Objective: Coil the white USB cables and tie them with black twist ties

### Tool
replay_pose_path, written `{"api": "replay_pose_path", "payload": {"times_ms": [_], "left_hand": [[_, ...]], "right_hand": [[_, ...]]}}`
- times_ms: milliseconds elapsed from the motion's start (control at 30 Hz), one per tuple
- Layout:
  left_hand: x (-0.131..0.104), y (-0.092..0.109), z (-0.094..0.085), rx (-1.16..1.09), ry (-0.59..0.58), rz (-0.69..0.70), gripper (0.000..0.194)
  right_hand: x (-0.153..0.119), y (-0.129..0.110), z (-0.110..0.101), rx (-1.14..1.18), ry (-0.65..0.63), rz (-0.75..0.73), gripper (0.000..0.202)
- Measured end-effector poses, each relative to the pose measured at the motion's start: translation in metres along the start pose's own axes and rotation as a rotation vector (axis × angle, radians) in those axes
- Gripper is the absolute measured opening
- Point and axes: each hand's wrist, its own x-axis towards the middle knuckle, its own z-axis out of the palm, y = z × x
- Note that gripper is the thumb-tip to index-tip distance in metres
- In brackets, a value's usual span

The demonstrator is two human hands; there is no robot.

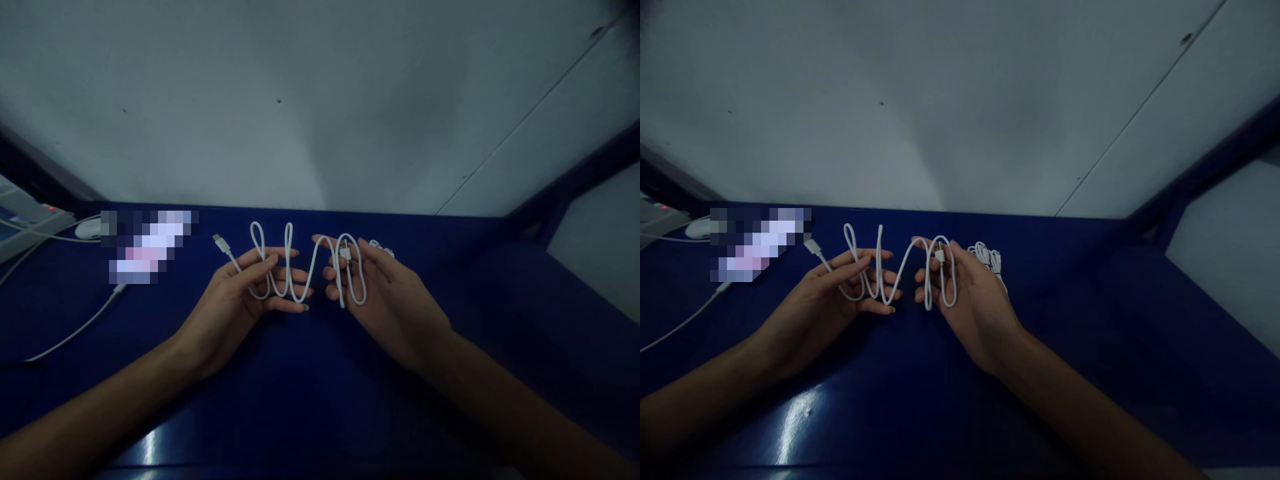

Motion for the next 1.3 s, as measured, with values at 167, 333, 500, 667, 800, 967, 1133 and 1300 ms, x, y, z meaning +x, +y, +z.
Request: {"api": "replay_pose_path", "payload": {"times_ms": [167,333,500,667,800,967,1133,1300], "left_hand": [[-0.0003,0.0004,0.0003,-0.003,-0.013,-0.002,0.023],[-0.0007,0.001,-0.0011,-0.005,-0.007,-0.003,0.022],[-0.0002,0.0001,-0.0015,-0.014,-0.028,0.001,0.023],[0.0002,-0.0006,-0.0012,-0.008,-0.048,-0.008,0.024],[-0.0005,0.0004,-0.0011,-0.012,-0.048,-0.006,0.023],[-0.0005,0.001,-0.0019,0.001,-0.041,-0.005,0.024],[-0.0007,0.0009,-0.0019,0.004,-0.039,-0.01,0.024],[-0.0008,0.003,0.0008,0.004,-0.026,-0.01,0.024]], "right_hand": [[-0.0007,-0.0024,0.002,0.022,0.014,0.029,0.029],[-0.0001,-0.0031,0.0048,0.059,0.011,0.032,0.024],[0.002,-0.0006,0.002,0.068,0.002,0.059,0.028],[0.0012,-0.0023,0.0019,0.045,-0.013,0.069,0.022],[0.0,-0.0033,0.0035,0.02,-0.012,0.071,0.022],[0.0024,0.0016,-0.0007,0.001,-0.01,0.04,0.021],[0.0037,0.0054,-0.0036,-0.124,-0.006,-0.097,0.021],[0.0012,0.0031,0.0012,-0.209,-0.001,-0.154,0.021]]}}
